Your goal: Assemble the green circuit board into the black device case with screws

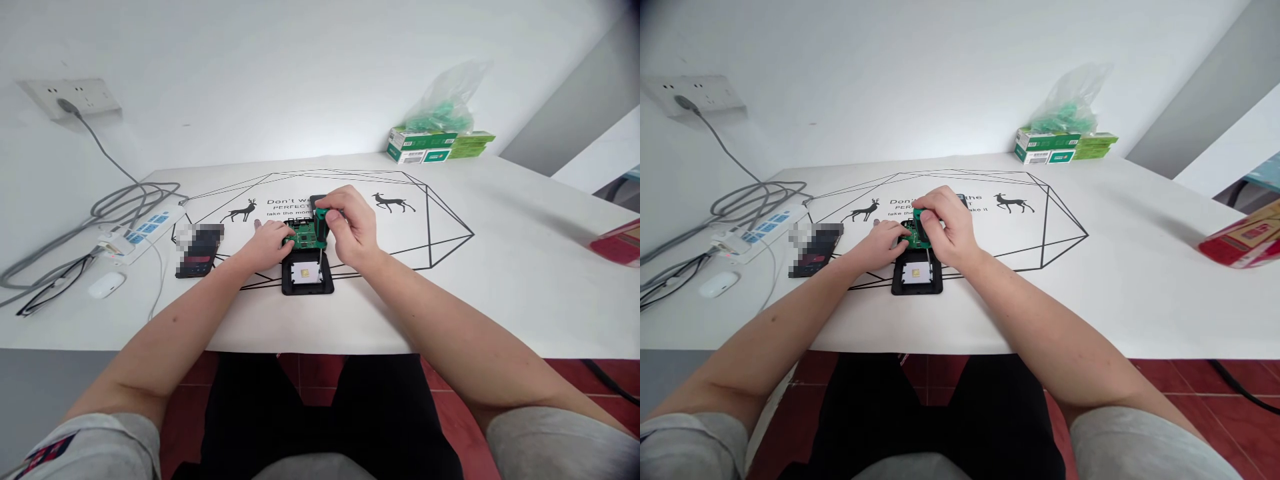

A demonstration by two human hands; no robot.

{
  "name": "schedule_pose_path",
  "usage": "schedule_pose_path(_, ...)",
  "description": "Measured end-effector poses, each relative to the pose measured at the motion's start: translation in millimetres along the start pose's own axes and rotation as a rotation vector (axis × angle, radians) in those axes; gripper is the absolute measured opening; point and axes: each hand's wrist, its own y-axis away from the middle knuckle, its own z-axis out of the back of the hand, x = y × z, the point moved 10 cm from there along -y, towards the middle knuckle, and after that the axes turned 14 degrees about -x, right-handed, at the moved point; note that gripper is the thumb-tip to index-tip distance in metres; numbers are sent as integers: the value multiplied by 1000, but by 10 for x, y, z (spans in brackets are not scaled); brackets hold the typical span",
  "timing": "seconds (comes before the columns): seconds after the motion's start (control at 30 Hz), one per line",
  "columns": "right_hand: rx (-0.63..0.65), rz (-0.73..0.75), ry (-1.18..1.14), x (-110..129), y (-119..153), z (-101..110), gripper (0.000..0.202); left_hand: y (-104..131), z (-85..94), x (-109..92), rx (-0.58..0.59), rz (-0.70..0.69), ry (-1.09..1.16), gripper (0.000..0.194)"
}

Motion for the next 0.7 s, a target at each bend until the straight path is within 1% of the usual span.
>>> schedule_pose_path(0.13,-9,-32,54,-35,7,12,27,6,-8,8,10,2,1,22)
schedule_pose_path(0.27,-49,-32,86,-46,5,22,14,5,-7,8,11,5,9,21)
schedule_pose_path(0.37,-102,-39,50,-82,12,37,21,4,3,-2,3,-1,15,22)
schedule_pose_path(0.5,-83,-195,0,-259,86,-15,35,10,7,-2,3,-7,28,22)
schedule_pose_path(0.57,-73,-258,-8,-296,119,-28,40,12,6,5,4,-5,31,22)
schedule_pose_path(0.63,-73,-264,-4,-259,116,-20,41,12,5,11,4,-2,28,21)
schedule_pose_path(0.7,-68,-208,2,-159,80,-11,32,11,2,10,6,-2,23,21)
